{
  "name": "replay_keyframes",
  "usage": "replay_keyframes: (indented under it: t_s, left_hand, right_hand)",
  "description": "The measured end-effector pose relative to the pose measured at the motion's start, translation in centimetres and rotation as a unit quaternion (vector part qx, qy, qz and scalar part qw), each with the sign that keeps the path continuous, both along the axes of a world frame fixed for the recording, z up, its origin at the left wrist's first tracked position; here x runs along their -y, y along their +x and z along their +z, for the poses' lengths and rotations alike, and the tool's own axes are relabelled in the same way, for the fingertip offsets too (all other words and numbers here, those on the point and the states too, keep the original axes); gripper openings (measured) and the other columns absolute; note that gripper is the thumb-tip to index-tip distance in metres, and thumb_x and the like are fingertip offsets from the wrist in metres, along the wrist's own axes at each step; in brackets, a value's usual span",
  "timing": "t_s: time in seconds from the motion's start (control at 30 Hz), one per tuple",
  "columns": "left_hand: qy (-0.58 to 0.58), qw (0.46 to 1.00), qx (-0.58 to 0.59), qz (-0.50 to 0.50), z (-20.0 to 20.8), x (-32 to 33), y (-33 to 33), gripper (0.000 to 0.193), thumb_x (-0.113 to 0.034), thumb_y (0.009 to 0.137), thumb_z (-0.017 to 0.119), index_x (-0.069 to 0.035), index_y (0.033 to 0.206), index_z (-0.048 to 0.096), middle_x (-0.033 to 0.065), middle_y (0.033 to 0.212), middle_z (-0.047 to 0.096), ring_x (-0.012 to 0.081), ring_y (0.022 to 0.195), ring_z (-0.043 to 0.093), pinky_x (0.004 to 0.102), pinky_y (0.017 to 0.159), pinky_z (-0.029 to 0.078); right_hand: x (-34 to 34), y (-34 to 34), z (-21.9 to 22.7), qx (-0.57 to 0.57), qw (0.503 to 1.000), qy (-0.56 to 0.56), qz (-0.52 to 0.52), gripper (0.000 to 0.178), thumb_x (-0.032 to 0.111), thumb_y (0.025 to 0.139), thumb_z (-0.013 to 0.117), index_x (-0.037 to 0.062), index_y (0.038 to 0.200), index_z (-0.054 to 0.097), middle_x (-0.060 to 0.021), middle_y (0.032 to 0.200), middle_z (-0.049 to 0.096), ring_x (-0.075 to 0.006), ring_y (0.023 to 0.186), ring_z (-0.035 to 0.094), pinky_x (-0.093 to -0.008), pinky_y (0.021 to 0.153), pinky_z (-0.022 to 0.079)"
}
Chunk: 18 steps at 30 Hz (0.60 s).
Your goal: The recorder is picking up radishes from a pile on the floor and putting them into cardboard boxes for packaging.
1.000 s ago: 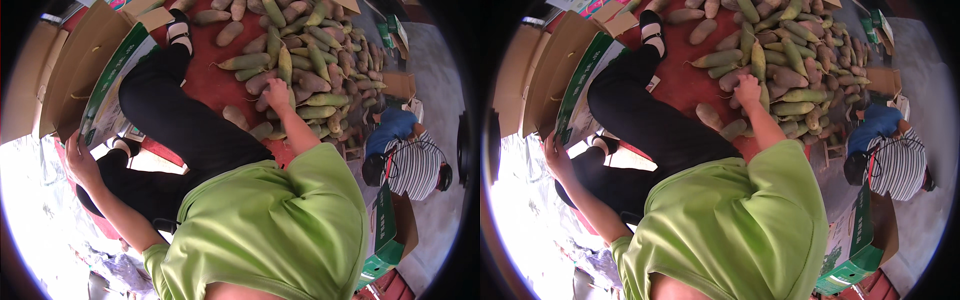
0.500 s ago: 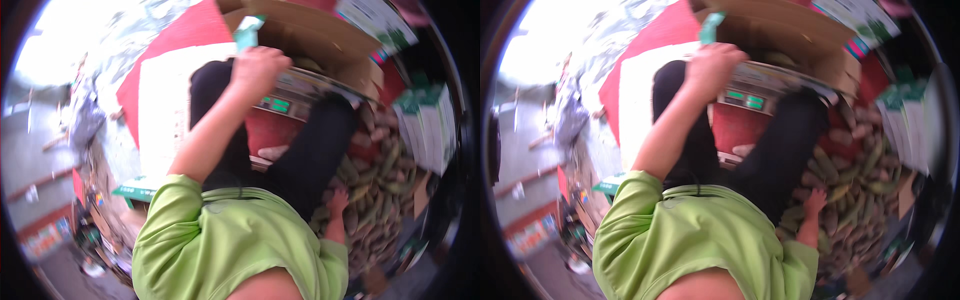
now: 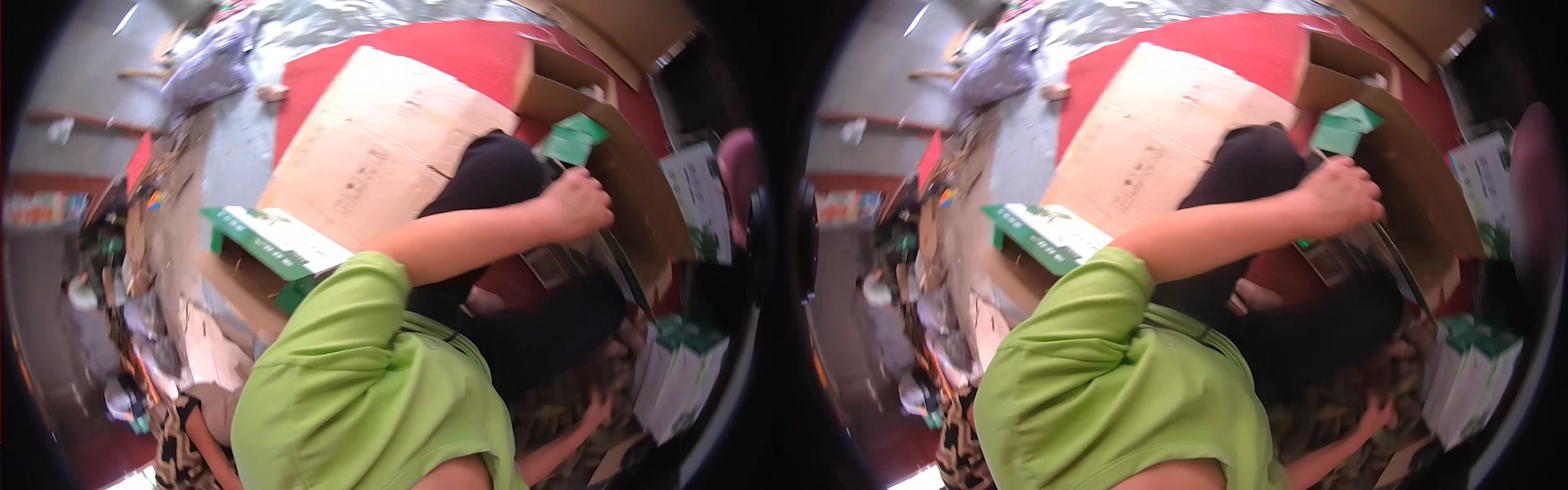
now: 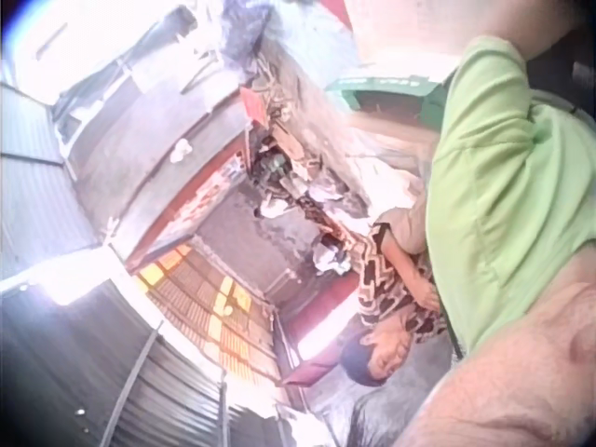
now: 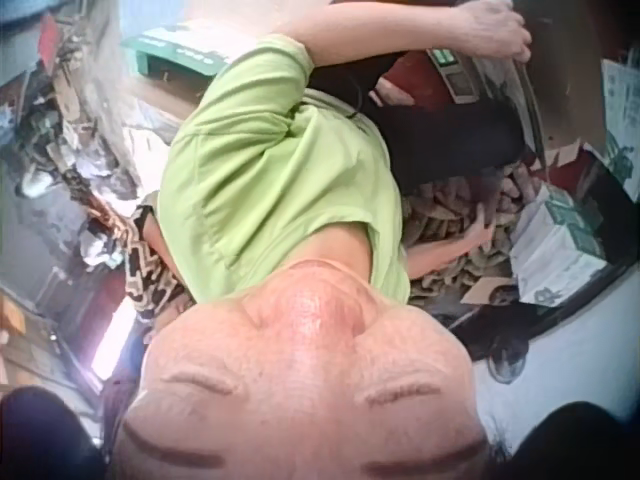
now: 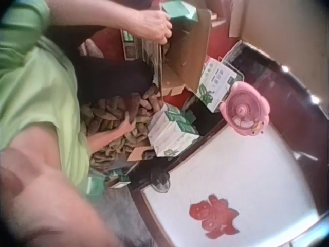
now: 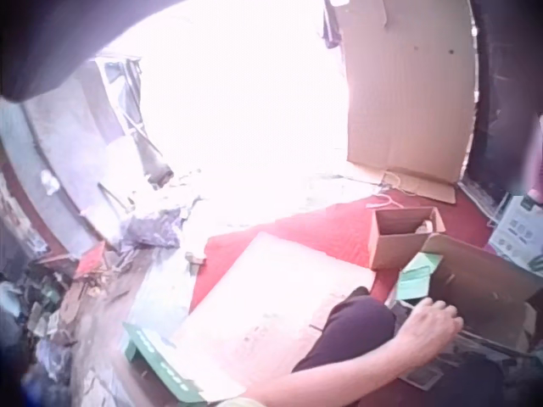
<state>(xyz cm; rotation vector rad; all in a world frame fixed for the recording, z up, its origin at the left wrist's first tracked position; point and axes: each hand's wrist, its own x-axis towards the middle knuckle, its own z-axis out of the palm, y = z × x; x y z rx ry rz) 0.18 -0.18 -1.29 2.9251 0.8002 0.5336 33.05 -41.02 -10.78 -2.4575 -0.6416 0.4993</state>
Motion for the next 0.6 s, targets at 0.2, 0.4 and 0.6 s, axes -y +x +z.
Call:
replay_keyframes:
  t_s: [0.2, 0.4, 0.6]
  left_hand:
    - [0.013, 1.0, -0.002, 0.002, 0.0, -0.8, -1.4, 0.016, -0.013, 0.073, 0.059, -0.02, 0.085, 0.066, -0.0022, 0.084, 0.06, 0.0184, 0.088, 0.062, 0.0363, 0.076, 0.047]
    - [-0.013, 1.0, -0.01, -0.003, 0.7, -0.5, -1.1, 0.024, -0.007, 0.075, 0.056, -0.017, 0.093, 0.068, -0.0006, 0.088, 0.064, 0.0211, 0.09, 0.061, 0.0368, 0.08, 0.046]
    - [0.008, 1.0, -0.01, -0.01, 0.4, -0.6, -0.5, 0.023, -0.009, 0.077, 0.055, -0.019, 0.093, 0.067, 0.0005, 0.087, 0.062, 0.0212, 0.092, 0.062, 0.0363, 0.08, 0.047]
  right_hand:
    - [-15.0, -3.4, 13.3, 0.075, 0.972, 0.215, 0.057, 0.059, 0.017, 0.074, 0.076, -0.0055, 0.124, 0.054, -0.0145, 0.123, 0.054, -0.0229, 0.111, 0.052, -0.033, 0.097, 0.04]
    - [-25.4, -6.5, 16.1, 0.208, 0.926, 0.209, 0.235, 0.053, 0.023, 0.062, 0.081, 0.0045, 0.108, 0.064, -0.0103, 0.101, 0.06, -0.0244, 0.095, 0.058, -0.0335, 0.084, 0.045]
    - [-28.3, -7.5, 10.3, 0.29, 0.914, 0.218, 0.18, 0.042, 0.031, 0.073, 0.073, 0.011, 0.109, 0.066, -0.0125, 0.107, 0.062, -0.0315, 0.102, 0.057, -0.039, 0.089, 0.047]
